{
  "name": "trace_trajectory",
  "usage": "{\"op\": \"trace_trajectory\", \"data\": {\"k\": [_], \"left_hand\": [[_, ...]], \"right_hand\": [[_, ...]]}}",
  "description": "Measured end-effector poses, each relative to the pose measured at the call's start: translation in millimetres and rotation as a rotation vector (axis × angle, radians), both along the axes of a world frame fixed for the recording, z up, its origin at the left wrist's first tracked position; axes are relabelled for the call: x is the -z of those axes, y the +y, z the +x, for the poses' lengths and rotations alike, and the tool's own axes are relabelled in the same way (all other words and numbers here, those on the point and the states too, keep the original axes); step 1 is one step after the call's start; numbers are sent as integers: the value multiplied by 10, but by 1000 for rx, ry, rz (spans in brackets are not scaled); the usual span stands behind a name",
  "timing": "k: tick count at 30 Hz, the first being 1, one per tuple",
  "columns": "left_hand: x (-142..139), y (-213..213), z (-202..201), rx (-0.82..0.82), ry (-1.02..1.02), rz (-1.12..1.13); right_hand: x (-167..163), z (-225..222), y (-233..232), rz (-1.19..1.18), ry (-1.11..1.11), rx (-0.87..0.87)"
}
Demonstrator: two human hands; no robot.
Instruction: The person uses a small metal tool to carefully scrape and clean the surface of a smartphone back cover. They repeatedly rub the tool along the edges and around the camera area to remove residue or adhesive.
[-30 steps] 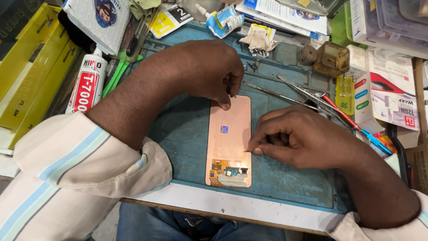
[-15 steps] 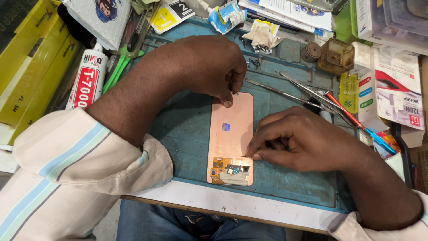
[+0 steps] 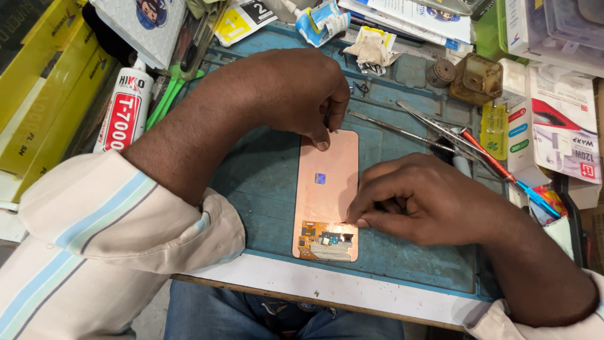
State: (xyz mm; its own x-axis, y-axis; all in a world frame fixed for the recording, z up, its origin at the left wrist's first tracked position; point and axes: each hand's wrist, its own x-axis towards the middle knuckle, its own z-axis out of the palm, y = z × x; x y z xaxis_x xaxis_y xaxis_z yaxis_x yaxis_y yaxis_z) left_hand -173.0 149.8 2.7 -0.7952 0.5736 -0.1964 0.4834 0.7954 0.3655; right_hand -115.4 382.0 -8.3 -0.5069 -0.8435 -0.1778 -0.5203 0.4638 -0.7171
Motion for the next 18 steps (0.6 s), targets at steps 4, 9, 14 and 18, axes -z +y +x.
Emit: {"op": "trace_trajectory", "data": {"k": [4, 9, 14, 18], "left_hand": [[0, 1, -9, 13, -3, 2], [5, -1, -3, 5, 5, 11], [-3, -7, -3, 11, -1, 10], [4, -4, -6, 9, -1, 7]], "right_hand": [[7, 0, 3, -71, 65, -29], [19, 11, 14, -37, 4, -32], [30, 8, 9, -28, 31, -22], [22, 17, 12, -35, -8, -25]]}}
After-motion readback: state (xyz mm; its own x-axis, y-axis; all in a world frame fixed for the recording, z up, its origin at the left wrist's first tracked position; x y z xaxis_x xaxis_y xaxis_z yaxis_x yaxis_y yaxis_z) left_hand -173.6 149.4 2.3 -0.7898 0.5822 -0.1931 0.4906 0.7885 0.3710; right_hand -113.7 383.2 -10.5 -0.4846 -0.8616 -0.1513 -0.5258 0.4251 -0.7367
